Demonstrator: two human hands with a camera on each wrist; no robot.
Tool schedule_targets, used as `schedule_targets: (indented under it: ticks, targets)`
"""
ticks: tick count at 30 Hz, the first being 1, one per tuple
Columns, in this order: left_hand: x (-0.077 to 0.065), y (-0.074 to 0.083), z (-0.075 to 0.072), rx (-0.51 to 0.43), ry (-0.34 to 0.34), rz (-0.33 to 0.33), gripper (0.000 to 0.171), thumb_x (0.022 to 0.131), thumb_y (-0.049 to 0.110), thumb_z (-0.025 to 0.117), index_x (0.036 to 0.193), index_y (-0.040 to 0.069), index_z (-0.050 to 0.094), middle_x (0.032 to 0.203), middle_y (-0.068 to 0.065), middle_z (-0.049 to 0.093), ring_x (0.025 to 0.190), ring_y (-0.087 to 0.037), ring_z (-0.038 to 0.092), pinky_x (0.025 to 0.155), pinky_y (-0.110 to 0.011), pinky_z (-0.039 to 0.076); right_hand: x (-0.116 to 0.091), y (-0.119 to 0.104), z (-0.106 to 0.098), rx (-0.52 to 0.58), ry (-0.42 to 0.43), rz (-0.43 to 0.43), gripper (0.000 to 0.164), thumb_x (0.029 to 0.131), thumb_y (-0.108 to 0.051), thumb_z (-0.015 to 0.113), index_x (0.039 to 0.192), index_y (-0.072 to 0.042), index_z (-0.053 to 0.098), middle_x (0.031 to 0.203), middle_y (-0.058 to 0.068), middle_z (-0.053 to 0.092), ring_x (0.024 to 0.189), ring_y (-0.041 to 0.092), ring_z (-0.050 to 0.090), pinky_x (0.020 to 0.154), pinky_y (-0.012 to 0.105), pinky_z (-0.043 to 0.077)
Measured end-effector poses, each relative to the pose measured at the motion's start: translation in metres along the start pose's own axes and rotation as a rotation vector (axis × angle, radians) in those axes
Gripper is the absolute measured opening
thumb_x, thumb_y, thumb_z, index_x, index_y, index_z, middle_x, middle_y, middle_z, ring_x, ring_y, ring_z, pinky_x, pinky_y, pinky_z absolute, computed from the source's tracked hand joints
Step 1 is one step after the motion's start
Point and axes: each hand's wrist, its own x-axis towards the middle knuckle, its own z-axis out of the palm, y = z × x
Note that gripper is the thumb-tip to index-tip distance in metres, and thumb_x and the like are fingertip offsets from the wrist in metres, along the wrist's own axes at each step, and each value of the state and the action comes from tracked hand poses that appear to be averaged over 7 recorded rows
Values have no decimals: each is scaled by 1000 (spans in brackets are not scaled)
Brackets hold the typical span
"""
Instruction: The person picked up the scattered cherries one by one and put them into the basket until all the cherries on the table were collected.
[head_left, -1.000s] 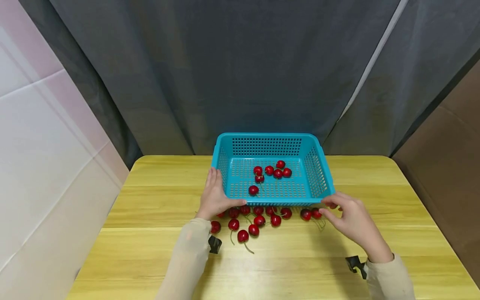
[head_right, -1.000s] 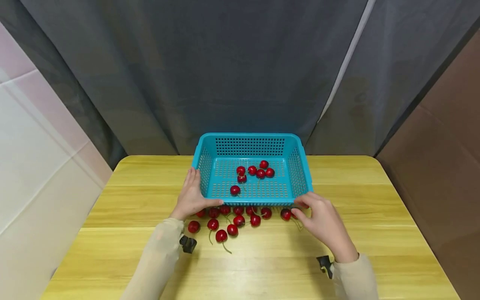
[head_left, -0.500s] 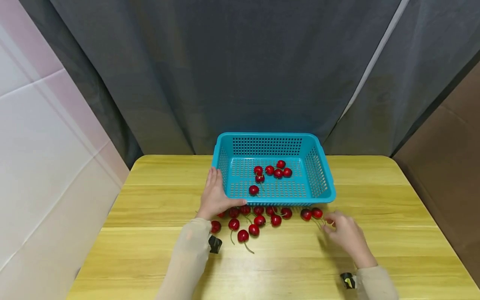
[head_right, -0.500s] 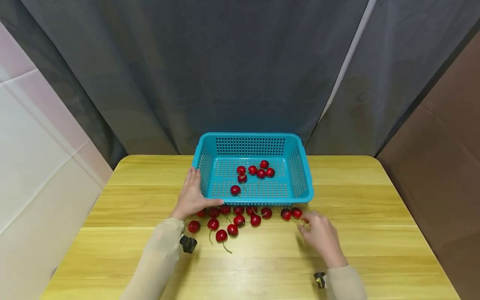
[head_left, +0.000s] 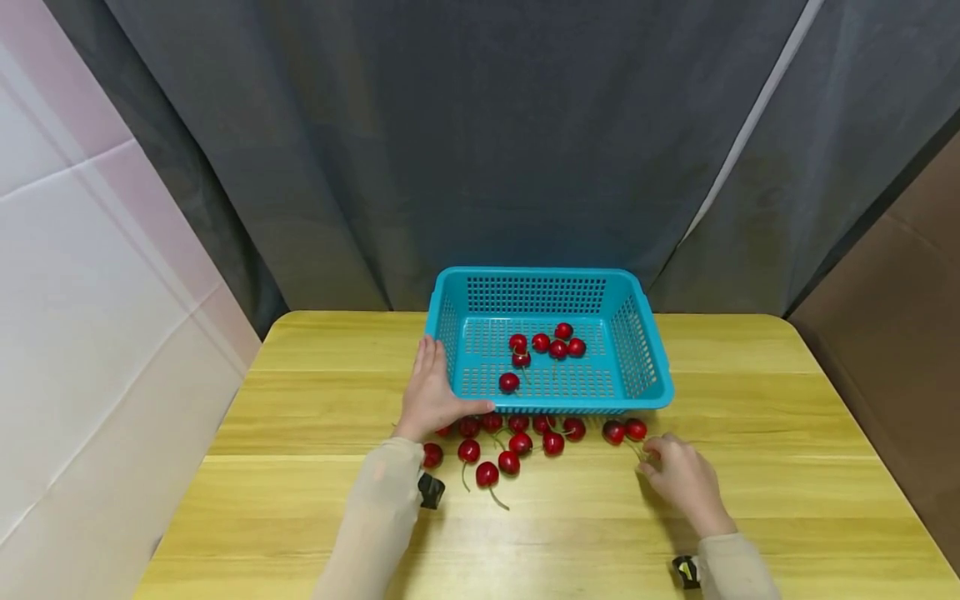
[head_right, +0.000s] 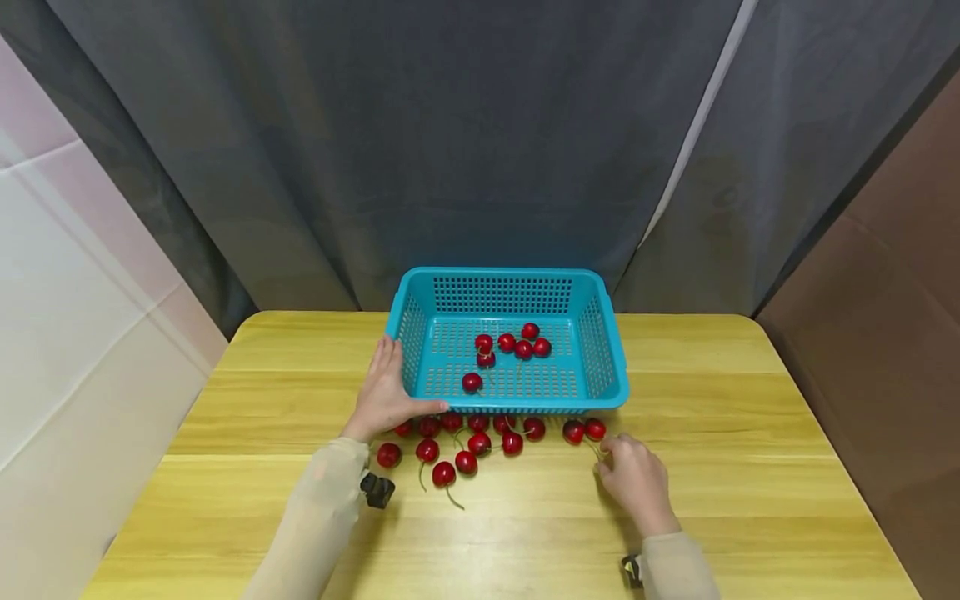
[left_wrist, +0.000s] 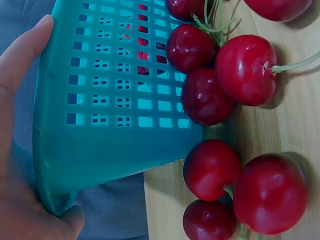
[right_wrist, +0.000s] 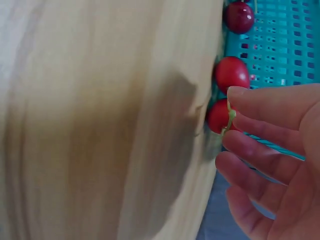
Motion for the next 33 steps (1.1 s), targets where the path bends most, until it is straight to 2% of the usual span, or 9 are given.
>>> schedule_targets:
  ticks: [8, 14, 33]
  targets:
    - [-1, 2, 0, 9, -5, -6, 129, 55, 61, 76, 143, -6, 8, 151, -17, -3, 139, -28, -5, 112, -39, 9, 1, 4, 7, -32, 52, -16, 14, 68, -10, 75, 80, -8, 67, 76, 4, 61, 65, 24, 60, 53, 40, 47]
    - [-1, 2, 0, 6, -6, -10, 129, 55, 61, 76, 143, -6, 8, 151, -17, -3, 139, -28, -5, 112, -39, 9, 2, 4, 8, -53, 29, -7, 11, 68, -12, 75, 72, -13, 65, 73, 1, 59, 62, 21, 58, 52, 40, 44]
    - [-2, 2, -1, 1, 3, -4, 129, 55, 60, 76, 142, -6, 9, 151, -17, -3, 139, -29, -4, 112, -40, 8, 3, 7, 13, -70, -4, -11, 9, 68, -10, 75, 70, -14, 67, 74, 0, 59, 63, 21, 58, 52, 39, 45]
